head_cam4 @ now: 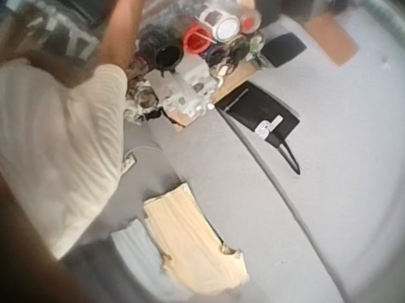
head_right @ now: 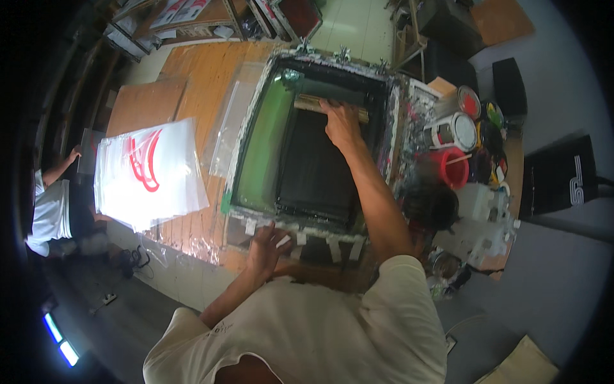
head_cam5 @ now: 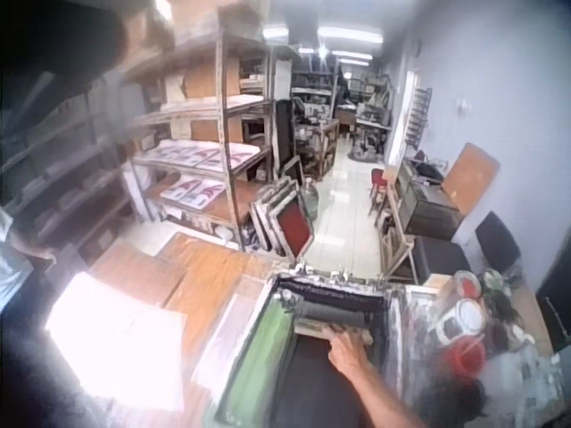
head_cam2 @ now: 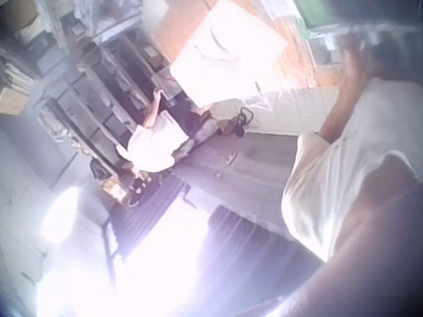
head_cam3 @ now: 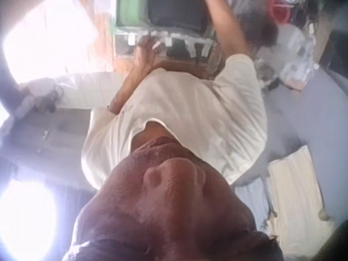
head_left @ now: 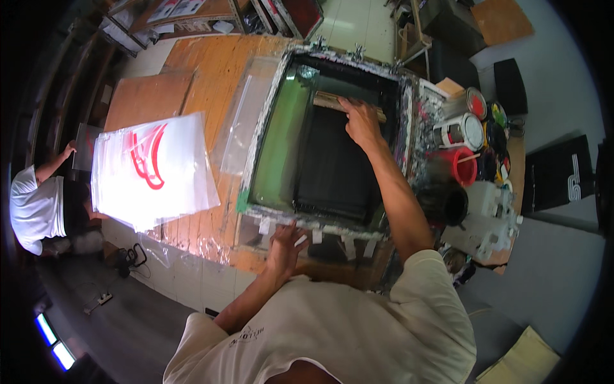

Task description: The person performs screen printing on plastic bags by placing a bag on the printing table, lowering the screen, and using a squeegee to spread ink across the screen.

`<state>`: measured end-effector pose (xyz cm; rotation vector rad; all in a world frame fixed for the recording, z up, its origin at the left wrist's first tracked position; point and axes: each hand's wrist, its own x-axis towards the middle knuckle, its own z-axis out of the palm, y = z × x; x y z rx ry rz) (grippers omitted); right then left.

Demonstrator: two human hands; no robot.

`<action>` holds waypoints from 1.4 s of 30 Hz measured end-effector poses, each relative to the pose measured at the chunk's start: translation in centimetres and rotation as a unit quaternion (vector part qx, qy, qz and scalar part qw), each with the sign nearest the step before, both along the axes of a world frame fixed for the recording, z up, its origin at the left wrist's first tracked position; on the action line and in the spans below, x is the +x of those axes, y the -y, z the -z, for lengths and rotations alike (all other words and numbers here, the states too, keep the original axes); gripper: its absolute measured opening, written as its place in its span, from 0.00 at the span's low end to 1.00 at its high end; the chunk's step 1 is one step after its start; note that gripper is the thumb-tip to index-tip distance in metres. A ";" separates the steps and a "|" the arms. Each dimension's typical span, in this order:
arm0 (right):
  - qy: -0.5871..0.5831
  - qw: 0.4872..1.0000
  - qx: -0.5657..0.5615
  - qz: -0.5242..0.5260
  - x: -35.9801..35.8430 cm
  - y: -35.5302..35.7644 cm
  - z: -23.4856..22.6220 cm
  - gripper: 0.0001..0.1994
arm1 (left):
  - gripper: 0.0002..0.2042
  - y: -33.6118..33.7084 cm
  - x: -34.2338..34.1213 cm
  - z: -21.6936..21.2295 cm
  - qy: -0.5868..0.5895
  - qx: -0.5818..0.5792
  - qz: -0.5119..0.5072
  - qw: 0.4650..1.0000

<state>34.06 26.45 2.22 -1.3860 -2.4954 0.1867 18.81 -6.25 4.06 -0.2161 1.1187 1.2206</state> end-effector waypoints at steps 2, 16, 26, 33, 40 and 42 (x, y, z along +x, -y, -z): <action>-0.018 1.000 -0.009 -0.015 0.5 5.6 -0.9 0.31 | 0.06 -0.6 0.1 -1.1 -0.021 0.005 0.015 1.000; -0.051 0.985 -0.162 0.023 0.7 26.0 -3.7 0.29 | 0.27 -0.8 0.2 3.4 -0.047 -0.008 0.027 0.998; -0.028 0.997 -0.002 0.075 -1.0 21.1 1.1 0.29 | 0.13 -0.5 0.1 4.0 -0.074 -0.018 0.044 0.996; -0.032 0.992 0.077 0.097 -1.7 5.1 2.0 0.17 | 0.11 -0.1 0.1 3.8 -0.083 -0.015 0.036 0.996; -0.027 0.994 -0.071 0.081 1.1 -3.1 0.2 0.21 | 0.10 -0.2 0.1 2.9 -0.050 -0.017 0.038 0.998; -0.032 0.983 -0.176 0.028 0.5 0.2 -3.9 0.22 | 0.09 -0.2 -0.1 2.4 -0.047 -0.024 0.017 0.998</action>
